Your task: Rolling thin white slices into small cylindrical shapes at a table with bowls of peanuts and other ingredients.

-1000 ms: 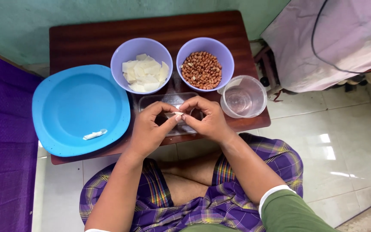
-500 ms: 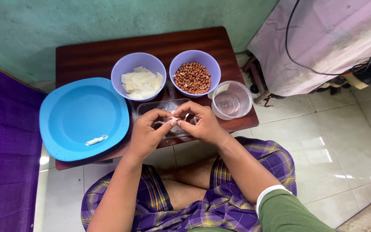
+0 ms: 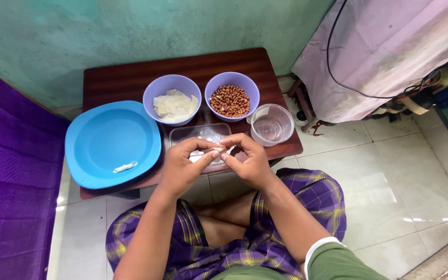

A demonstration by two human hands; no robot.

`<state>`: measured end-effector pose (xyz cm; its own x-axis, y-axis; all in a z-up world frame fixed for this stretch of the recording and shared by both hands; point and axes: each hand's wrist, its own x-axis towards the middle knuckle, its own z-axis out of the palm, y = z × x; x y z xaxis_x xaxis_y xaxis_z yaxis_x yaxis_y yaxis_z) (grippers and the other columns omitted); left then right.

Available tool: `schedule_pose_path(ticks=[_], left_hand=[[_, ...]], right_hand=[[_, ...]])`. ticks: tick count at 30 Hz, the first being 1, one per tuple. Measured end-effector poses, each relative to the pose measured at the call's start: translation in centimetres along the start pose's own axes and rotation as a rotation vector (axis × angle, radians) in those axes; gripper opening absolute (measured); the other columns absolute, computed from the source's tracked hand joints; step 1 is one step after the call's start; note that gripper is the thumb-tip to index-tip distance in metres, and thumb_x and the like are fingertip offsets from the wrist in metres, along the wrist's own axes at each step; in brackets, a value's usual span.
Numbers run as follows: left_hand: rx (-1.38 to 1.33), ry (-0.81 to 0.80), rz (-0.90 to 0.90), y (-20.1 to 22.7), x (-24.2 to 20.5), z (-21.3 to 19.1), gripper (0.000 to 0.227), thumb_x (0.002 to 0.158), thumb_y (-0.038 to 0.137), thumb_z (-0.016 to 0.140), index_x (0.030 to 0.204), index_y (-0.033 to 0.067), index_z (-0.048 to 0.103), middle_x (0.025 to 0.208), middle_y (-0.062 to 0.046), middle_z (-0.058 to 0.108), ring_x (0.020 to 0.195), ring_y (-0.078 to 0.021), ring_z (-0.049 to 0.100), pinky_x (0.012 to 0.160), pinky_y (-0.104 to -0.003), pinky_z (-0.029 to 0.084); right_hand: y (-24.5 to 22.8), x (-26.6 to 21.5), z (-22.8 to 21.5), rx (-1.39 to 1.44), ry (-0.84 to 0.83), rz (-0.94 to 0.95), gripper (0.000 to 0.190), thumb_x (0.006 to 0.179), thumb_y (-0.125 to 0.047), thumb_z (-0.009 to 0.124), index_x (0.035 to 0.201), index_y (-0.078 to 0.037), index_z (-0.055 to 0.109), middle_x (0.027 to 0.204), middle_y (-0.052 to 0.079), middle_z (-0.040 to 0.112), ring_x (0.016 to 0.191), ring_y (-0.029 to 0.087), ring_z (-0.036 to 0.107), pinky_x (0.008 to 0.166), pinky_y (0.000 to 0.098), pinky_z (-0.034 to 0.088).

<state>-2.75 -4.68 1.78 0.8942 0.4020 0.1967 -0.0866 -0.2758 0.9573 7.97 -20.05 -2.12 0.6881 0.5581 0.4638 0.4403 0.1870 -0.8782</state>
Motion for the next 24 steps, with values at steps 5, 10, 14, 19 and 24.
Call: schedule_pose_path(ticks=[5,10,14,19,24], left_hand=[[-0.024,0.030,-0.019,1.2,-3.0,0.9,0.017,0.080,0.010,0.086,0.096,0.0112,0.083,0.079,-0.008,0.077,0.084,-0.0146,0.072,0.084,-0.032,0.058],[-0.063,0.044,-0.008,1.6,-5.2,1.3,0.019,0.079,0.010,0.087,0.097,0.0102,0.083,0.081,-0.007,0.078,0.085,-0.0130,0.072,0.085,-0.033,0.058],[-0.059,0.033,0.029,2.0,-5.7,1.2,0.018,0.080,0.011,0.087,0.098,0.0107,0.083,0.082,-0.006,0.078,0.085,-0.0135,0.072,0.086,-0.033,0.058],[0.043,-0.005,0.112,3.4,-4.5,0.1,0.016,0.080,0.011,0.086,0.095,0.0111,0.082,0.082,-0.009,0.078,0.083,-0.0195,0.074,0.084,-0.037,0.057],[-0.001,-0.063,0.137,1.9,-1.0,-1.4,0.017,0.080,0.010,0.085,0.097,0.0102,0.081,0.081,-0.006,0.077,0.083,-0.0128,0.069,0.085,-0.034,0.057]], right_hand=[[-2.1,-2.2,-0.5,0.058,-0.009,-0.015,0.028,0.082,-0.001,0.081,0.109,-0.001,0.075,0.088,0.012,0.078,0.079,0.020,0.072,0.068,0.0323,0.061],[-4.3,-3.1,-1.1,0.012,-0.065,-0.045,0.028,0.082,-0.003,0.080,0.110,-0.002,0.077,0.091,0.010,0.079,0.083,0.018,0.073,0.071,0.0321,0.060],[-5.2,-3.6,-1.0,0.034,-0.074,-0.024,0.029,0.082,-0.001,0.080,0.110,-0.002,0.077,0.094,0.010,0.078,0.085,0.017,0.071,0.075,0.0323,0.060],[-5.7,-3.0,-0.4,0.004,-0.064,-0.102,0.032,0.085,-0.009,0.082,0.115,-0.003,0.074,0.108,0.013,0.075,0.098,0.021,0.070,0.085,0.0369,0.058],[-4.4,-0.2,-0.2,-0.023,-0.066,-0.152,0.037,0.087,-0.017,0.083,0.120,-0.005,0.072,0.116,0.011,0.073,0.102,0.022,0.068,0.090,0.0369,0.058]])
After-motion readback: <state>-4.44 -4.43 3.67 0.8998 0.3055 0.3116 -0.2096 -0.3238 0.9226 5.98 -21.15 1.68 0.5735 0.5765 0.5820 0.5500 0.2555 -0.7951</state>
